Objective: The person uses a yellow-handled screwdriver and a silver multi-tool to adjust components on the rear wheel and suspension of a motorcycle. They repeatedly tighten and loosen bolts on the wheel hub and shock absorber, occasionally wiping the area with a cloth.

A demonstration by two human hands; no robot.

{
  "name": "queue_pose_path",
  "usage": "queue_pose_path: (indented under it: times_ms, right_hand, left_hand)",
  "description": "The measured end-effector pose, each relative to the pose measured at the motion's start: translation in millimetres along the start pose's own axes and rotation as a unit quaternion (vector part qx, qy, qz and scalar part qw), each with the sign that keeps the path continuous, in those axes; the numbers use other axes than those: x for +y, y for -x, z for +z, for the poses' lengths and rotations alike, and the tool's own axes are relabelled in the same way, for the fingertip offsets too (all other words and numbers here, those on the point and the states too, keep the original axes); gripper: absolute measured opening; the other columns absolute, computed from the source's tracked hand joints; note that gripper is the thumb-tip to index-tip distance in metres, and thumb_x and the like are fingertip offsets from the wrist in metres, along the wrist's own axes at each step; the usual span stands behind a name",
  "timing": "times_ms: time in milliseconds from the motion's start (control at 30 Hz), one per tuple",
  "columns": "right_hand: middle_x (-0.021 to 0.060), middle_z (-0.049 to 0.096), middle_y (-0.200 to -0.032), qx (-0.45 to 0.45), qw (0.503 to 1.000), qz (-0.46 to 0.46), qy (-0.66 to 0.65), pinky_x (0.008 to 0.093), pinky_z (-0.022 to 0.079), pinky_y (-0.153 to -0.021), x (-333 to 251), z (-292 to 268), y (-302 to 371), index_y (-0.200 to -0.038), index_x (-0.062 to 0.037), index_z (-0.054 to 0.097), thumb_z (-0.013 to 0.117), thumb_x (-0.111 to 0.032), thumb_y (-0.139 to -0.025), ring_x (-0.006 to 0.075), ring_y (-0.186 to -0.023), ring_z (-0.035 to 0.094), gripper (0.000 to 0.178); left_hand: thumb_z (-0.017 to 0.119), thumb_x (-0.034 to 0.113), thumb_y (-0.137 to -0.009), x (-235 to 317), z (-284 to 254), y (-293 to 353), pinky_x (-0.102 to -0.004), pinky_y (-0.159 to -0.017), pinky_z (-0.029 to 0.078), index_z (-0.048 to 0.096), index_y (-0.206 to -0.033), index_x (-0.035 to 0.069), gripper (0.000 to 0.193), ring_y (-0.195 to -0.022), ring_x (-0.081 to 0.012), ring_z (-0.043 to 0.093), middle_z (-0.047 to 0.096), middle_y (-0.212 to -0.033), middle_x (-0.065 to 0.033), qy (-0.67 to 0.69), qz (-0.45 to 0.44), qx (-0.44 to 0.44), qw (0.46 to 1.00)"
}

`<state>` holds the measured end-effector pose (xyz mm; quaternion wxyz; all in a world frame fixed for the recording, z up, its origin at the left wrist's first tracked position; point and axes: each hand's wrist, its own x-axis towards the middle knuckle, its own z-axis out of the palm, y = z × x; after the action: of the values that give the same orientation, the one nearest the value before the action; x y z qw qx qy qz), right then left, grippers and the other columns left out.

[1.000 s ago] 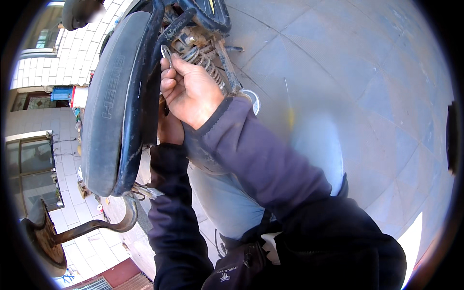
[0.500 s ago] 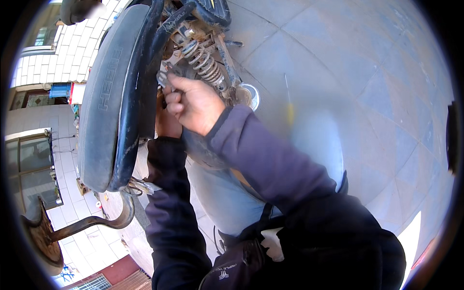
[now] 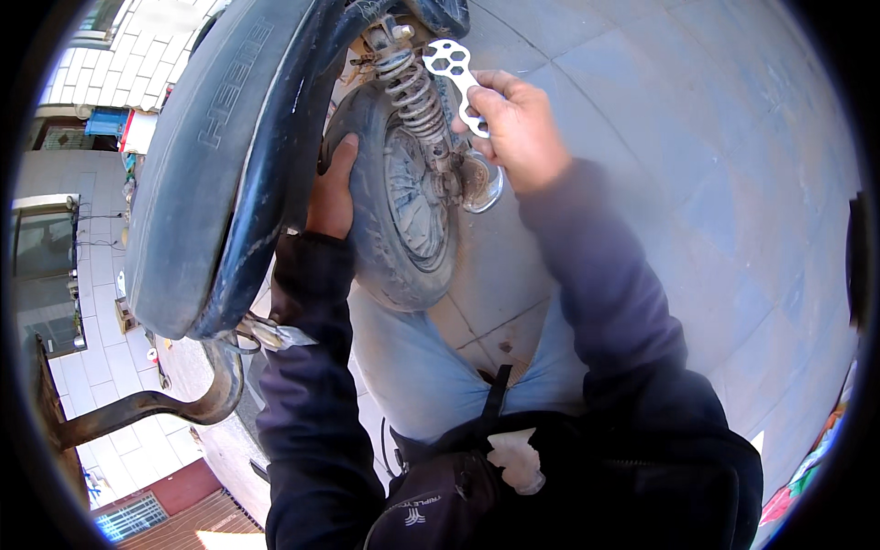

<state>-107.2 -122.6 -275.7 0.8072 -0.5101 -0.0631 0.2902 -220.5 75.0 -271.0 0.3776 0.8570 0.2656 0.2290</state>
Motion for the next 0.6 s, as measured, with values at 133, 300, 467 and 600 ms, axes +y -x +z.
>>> queue_pose_path:
  times_ms: [133,300,467,600]
  right_hand:
    - [0.0113,0.061,-0.070,-0.060,0.996,0.073,0.009,0.0228,0.028,-0.036,-12,1,-2,-0.116,0.0077,0.053,0.047,-0.010,-0.088,0.0081,-0.042,0.039,0.033]
    - [0.0104,0.060,-0.067,-0.061,0.995,0.080,0.019,0.0227,0.028,-0.035,-26,-4,18,-0.106,0.0065,0.059,0.047,-0.010,-0.087,0.0078,-0.041,0.039,0.027]
    - [0.0086,0.061,-0.067,-0.059,0.991,0.076,0.091,0.0234,0.031,-0.038,-20,1,3,-0.103,0.0059,0.060,0.049,-0.011,-0.086,0.0069,-0.043,0.041,0.026]
    - [0.0078,0.061,-0.068,-0.021,0.994,0.037,0.104,0.0239,0.033,-0.039,-16,-14,14,-0.111,0.0069,0.059,0.048,-0.011,-0.086,0.0074,-0.045,0.044,0.032]
  left_hand:
    - [0.061,0.036,-0.085,5,6,2,-0.0289,-0.086,0.043,0.059,-0.112,-0.007,0.050,-0.094,-0.0209,0.059,0.064,-0.105,-0.0149,0.059,-0.007,-0.013,0.998]
    - [0.061,0.036,-0.085,14,2,10,-0.0291,-0.087,0.043,0.060,-0.112,-0.006,0.051,-0.094,-0.0216,0.060,0.064,-0.105,-0.0147,0.094,-0.021,-0.022,0.995]
    - [0.061,0.037,-0.085,19,7,7,-0.0291,-0.087,0.043,0.060,-0.111,-0.006,0.051,-0.094,-0.0213,0.060,0.064,-0.104,-0.0145,0.081,-0.031,-0.025,0.996]
    - [0.060,0.038,-0.085,2,5,2,-0.0293,-0.086,0.043,0.060,-0.111,-0.006,0.052,-0.093,-0.0216,0.060,0.064,-0.104,-0.0147,0.019,0.008,0.001,1.000]
